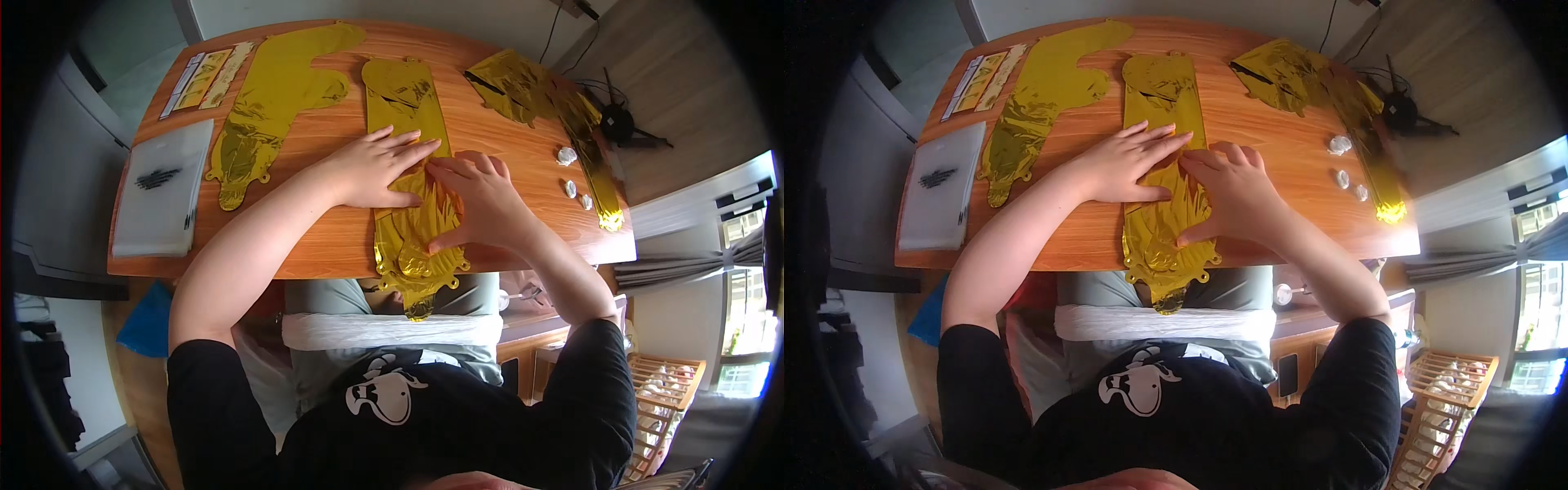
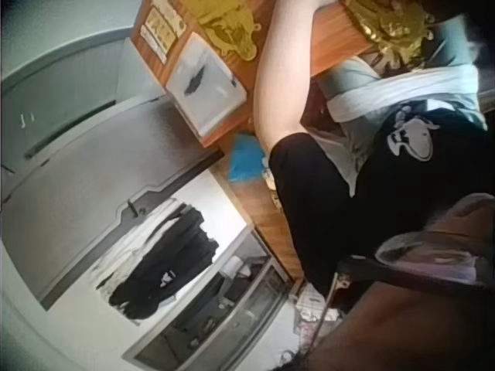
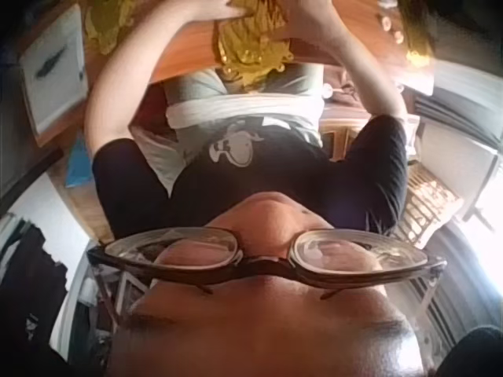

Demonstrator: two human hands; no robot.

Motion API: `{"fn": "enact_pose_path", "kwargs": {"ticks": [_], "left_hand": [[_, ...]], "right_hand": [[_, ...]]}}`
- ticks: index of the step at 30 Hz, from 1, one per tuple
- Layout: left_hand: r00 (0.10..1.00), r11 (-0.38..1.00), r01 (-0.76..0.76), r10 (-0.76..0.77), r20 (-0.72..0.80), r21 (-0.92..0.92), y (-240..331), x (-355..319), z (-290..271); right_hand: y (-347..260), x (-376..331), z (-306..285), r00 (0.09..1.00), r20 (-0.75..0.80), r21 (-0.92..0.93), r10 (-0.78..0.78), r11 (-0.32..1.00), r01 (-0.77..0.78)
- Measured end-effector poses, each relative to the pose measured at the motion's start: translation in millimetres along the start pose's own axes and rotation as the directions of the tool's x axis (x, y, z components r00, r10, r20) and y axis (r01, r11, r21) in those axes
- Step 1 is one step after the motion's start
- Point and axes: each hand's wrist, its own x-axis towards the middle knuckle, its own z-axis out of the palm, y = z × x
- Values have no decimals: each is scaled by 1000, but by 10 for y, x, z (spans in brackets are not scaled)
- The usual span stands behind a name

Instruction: The person folds a foil balloon by hand on a table, attaches it onto a cardboard backing card, and places the package into an organizer.

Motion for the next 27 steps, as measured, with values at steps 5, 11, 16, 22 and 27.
{"fn": "enact_pose_path", "kwargs": {"ticks": [5, 11, 16, 22, 27], "left_hand": [[1000, 1000, 7, -7, -10, 29, 8, 22, 30], [999, 1000, -11, 10, -50, -20, 41, 16, 2], [998, 999, -53, 53, -38, 12, -3, 15, 25], [996, 997, -74, 72, 49, 30, 186, -112, -41], [997, 995, -71, 68, 46, 68, 557, -318, 50]], "right_hand": [[8, -42, 195, 983, -161, 90, -88, 991, 103], [402, -53, 255, 880, -424, 347, -213, 859, 375], [479, -142, 320, 843, -438, 247, -313, 859, 448], [383, -446, 261, 833, -400, 321, -383, 792, 519], [247, -714, 361, 789, -346, 50, -508, 830, 556]]}}
